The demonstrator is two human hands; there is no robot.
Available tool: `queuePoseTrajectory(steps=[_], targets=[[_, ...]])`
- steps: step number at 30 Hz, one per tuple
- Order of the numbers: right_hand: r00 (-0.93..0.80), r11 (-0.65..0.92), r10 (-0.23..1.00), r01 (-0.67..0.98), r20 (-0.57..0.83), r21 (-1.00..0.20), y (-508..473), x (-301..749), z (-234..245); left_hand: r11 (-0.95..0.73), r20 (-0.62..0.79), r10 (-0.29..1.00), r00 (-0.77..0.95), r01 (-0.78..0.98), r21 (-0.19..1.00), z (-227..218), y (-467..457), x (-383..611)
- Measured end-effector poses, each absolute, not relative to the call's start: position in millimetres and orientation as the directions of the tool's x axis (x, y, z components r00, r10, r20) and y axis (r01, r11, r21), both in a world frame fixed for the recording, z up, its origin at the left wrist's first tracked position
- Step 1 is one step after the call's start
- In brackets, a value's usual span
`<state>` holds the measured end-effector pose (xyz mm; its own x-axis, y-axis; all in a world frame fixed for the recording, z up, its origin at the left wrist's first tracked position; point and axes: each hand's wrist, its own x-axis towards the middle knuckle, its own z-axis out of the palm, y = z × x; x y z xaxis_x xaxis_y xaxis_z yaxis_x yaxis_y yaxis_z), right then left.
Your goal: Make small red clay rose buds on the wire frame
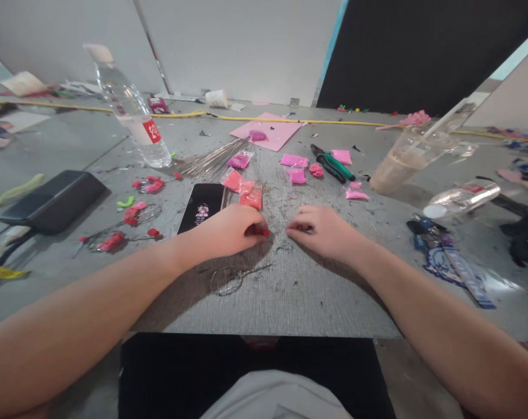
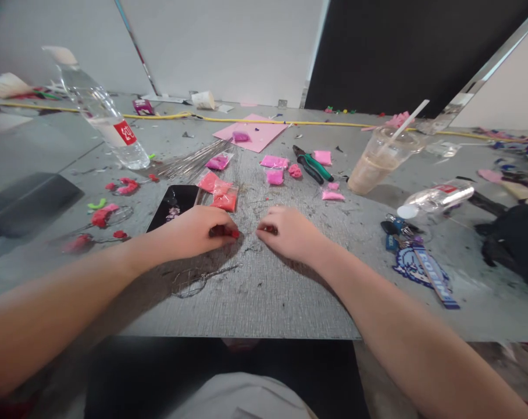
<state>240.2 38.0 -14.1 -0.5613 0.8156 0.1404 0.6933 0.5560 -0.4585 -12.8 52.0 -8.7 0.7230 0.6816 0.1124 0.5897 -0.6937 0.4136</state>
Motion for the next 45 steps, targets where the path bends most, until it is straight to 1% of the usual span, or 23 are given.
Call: queuePoseTrajectory(steps=[5,8,9,11,13,14,16,19,21,26,32,35,37,40,43,45], targets=[[-0.49,0.495,0.86,0.736,0.142,-0.462,51,252,-16,-0.656,0.045,0.694,0.718,0.605,0.452,-8,55,-15],[-0.456,0.468,0.878,0.755,0.145,-0.46,56,255,-20,-0.654,0.053,0.701,0.711,0.612,0.445,-7,56,-17],[-0.446,0.46,0.883,0.759,0.147,-0.46,58,256,-21,-0.66,0.079,0.711,0.699,0.623,0.421,-7,57,-17],[-0.428,0.447,0.891,0.766,0.152,-0.462,60,256,-22,-0.669,0.167,0.736,0.656,0.665,0.332,-5,59,-19],[-0.411,0.435,0.898,0.771,0.158,-0.466,61,256,-22,-0.648,0.258,0.76,0.596,0.723,0.238,-4,63,-23],[-0.404,0.43,0.901,0.773,0.162,-0.467,61,255,-22,-0.63,0.285,0.771,0.569,0.747,0.212,-4,65,-25],[-0.39,0.422,0.905,0.776,0.169,-0.468,60,253,-22,-0.602,0.291,0.788,0.543,0.777,0.182,-5,69,-29],[-0.369,0.412,0.911,0.78,0.186,-0.471,60,250,-22,-0.605,0.242,0.789,0.565,0.782,0.15,-10,72,-32],[-0.358,0.408,0.913,0.777,0.197,-0.479,60,249,-23,-0.606,0.219,0.791,0.572,0.781,0.15,-13,72,-33],[-0.325,0.405,0.914,0.753,0.241,-0.519,60,249,-23,-0.611,0.235,0.791,0.565,0.753,0.245,-13,70,-28],[-0.291,0.43,0.902,0.669,0.319,-0.606,57,244,-18,-0.63,0.315,0.777,0.546,0.665,0.401,-9,69,-21],[-0.329,0.484,0.875,0.61,0.356,-0.627,53,238,-16,-0.674,0.347,0.736,0.582,0.582,0.454,-8,66,-20],[-0.335,0.511,0.86,0.569,0.386,-0.644,50,234,-15,-0.674,0.362,0.725,0.586,0.495,0.548,-8,64,-18],[-0.258,0.476,0.879,0.533,0.401,-0.699,46,229,-15,-0.596,0.353,0.768,0.534,0.394,0.7,-9,59,-15],[-0.216,0.44,0.897,0.511,0.385,-0.738,42,226,-16,-0.421,0.251,0.856,0.452,0.329,0.845,-10,56,-12],[-0.236,0.437,0.899,0.494,0.368,-0.752,41,225,-16,-0.324,0.182,0.899,0.397,0.326,0.888,-12,56,-11]])
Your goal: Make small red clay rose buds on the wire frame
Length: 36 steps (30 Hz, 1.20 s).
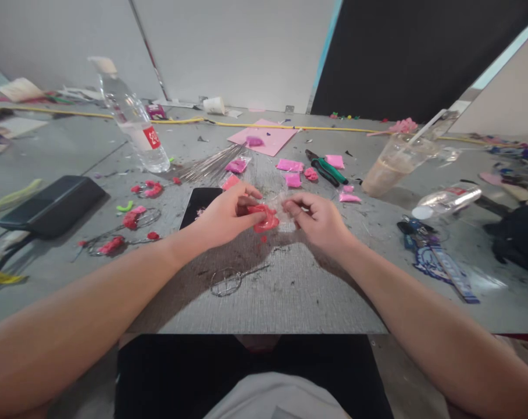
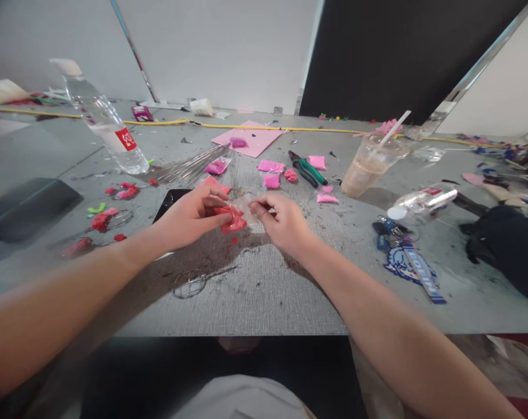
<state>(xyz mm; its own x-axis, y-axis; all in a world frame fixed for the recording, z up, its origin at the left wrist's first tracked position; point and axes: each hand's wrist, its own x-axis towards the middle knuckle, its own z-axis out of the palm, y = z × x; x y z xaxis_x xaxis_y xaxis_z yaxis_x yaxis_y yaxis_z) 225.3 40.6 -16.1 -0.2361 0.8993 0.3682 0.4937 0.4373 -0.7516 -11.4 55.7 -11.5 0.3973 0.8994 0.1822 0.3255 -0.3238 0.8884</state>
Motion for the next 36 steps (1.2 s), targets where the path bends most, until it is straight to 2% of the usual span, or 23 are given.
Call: queuePoseTrajectory(steps=[6,10,14,17,21,23,26,28,32,36], targets=[[-0.291,0.435,0.898,0.48,0.329,-0.762,42,228,-13,-0.325,0.19,0.895,0.405,0.297,0.898,-14,60,-12],[-0.267,0.384,0.919,0.442,0.29,-0.81,43,228,-14,-0.418,0.306,0.875,0.376,0.267,0.868,-15,59,-11],[-0.177,0.329,0.943,0.364,0.282,-0.871,38,221,-16,-0.573,0.542,0.815,0.206,0.432,0.697,-13,51,-7],[-0.115,0.292,0.956,0.295,0.269,-0.91,30,212,-13,-0.638,0.625,0.744,0.237,0.532,0.557,-9,43,-4],[-0.106,0.298,0.955,0.281,0.279,-0.912,22,205,-10,-0.677,0.749,0.623,0.226,0.635,0.372,-5,34,-2],[-0.112,0.324,0.946,0.259,0.304,-0.91,21,203,-10,-0.68,0.691,0.674,0.261,0.586,0.441,-3,30,-1],[-0.151,0.354,0.933,0.233,0.326,-0.906,22,204,-13,-0.58,0.424,0.809,0.406,0.441,0.685,0,25,1],[-0.194,0.367,0.925,0.228,0.327,-0.902,22,204,-14,-0.516,0.333,0.834,0.441,0.405,0.755,2,24,3],[-0.293,0.422,0.888,0.217,0.354,-0.88,21,206,-14,-0.486,0.301,0.848,0.437,0.413,0.77,6,26,4],[-0.315,0.414,0.887,0.218,0.338,-0.884,20,207,-11,-0.566,0.316,0.802,0.507,0.474,0.675,9,28,2]])
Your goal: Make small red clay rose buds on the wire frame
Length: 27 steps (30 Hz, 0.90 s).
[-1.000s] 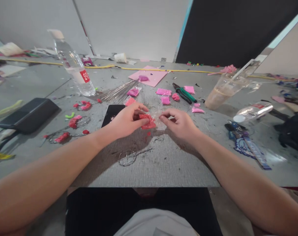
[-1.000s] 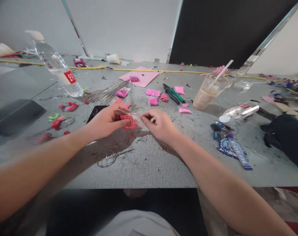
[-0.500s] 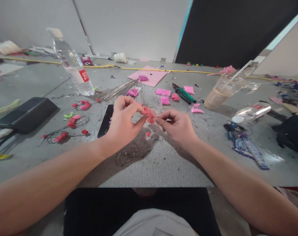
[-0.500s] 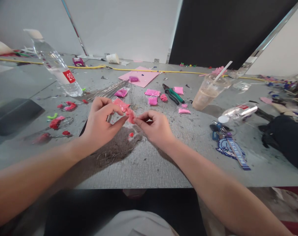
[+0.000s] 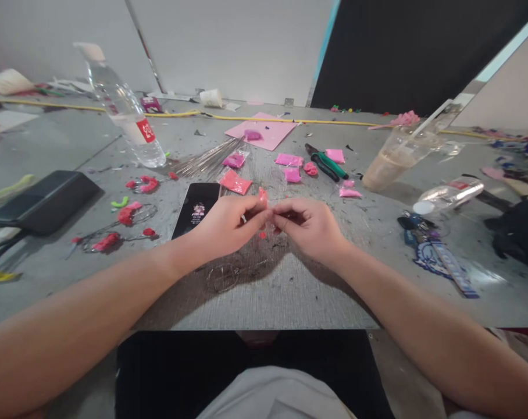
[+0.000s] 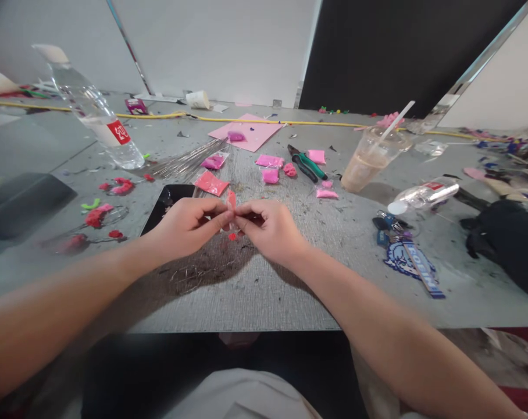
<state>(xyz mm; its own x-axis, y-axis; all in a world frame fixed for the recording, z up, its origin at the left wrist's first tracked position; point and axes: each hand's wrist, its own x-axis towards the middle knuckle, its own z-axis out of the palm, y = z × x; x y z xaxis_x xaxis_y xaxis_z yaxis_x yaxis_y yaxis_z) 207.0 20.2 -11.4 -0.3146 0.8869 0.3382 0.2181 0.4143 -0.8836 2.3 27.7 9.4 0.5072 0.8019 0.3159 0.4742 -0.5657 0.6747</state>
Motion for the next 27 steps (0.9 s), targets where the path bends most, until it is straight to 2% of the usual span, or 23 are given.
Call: queuePoseTrajectory(steps=[2,4,8,10,15,20,23,27], targets=[[-0.299,0.356,0.908,0.178,0.294,-0.917,19.6,208.0,-10.0,-0.591,0.345,0.792,0.504,0.49,0.64,9.9,26.9,1.7],[-0.293,0.347,0.91,0.15,0.293,-0.926,18.7,208.6,-8.9,-0.574,0.335,0.799,0.499,0.469,0.671,9.1,26.2,1.3],[-0.318,0.449,0.867,0.165,0.384,-0.878,16.1,208.7,-8.3,-0.566,0.314,0.776,0.547,0.383,0.731,4.7,28.2,0.0],[-0.343,0.466,0.855,0.177,0.389,-0.867,15.9,208.9,-8.5,-0.615,0.347,0.74,0.576,0.369,0.697,3.1,30.1,-0.8],[-0.372,0.333,0.889,0.125,0.267,-0.934,19.3,210.4,-8.6,-0.67,0.341,0.704,0.623,0.423,0.61,4.2,32.1,-2.0],[-0.387,0.332,0.889,0.178,0.244,-0.926,18.6,210.4,-6.6,-0.748,0.431,0.647,0.629,0.415,0.518,6.9,31.2,-1.7],[-0.405,0.3,0.887,0.147,0.219,-0.943,16.0,210.0,-5.6,-0.76,0.468,0.637,0.613,0.395,0.517,8.4,30.3,-1.2],[-0.383,0.288,0.896,0.121,0.223,-0.95,14.0,209.5,-3.2,-0.735,0.462,0.656,0.597,0.366,0.571,11.2,29.0,-0.9]])
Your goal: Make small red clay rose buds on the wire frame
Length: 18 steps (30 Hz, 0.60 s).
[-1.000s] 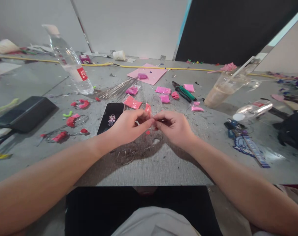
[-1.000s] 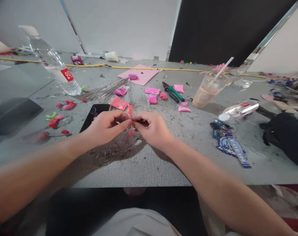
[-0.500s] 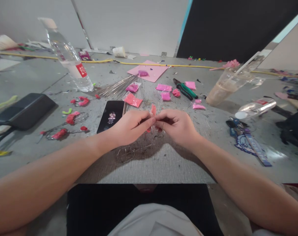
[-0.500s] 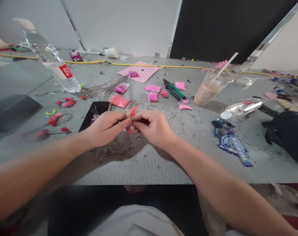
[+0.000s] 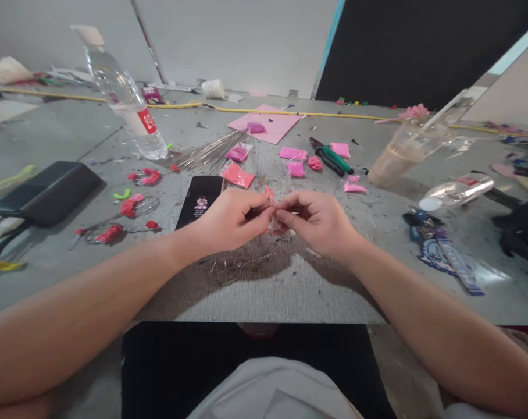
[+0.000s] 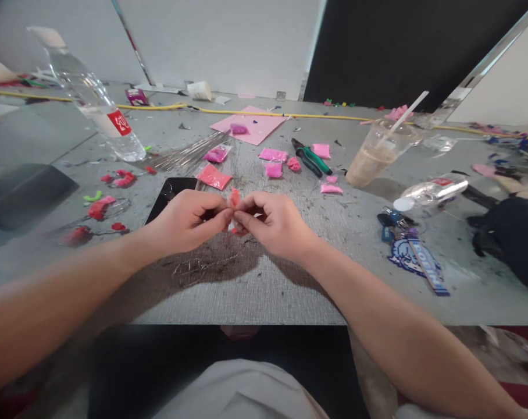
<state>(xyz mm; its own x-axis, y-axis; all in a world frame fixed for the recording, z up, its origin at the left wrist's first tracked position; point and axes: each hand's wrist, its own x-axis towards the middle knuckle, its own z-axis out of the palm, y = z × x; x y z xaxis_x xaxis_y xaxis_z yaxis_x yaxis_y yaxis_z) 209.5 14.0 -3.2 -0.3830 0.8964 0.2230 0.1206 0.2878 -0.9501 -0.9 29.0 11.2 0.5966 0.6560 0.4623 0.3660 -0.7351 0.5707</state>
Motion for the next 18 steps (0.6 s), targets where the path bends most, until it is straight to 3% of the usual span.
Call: queuePoseTrajectory(steps=[5,11,15,18], targets=[[-0.338,0.327,0.904,0.153,0.262,-0.933,12,208,0,-0.702,0.432,0.679,0.594,0.351,0.62,14,28,-1],[-0.358,0.386,0.888,0.244,0.288,-0.89,10,207,-3,-0.776,0.484,0.618,0.619,0.382,0.502,7,34,-4],[-0.439,0.635,0.771,0.472,0.462,-0.611,12,208,-5,-0.83,0.516,0.556,0.652,0.412,0.375,2,35,-3],[-0.496,0.739,0.673,0.483,0.549,-0.47,12,207,-6,-0.814,0.494,0.578,0.649,0.421,0.4,0,33,-1]])
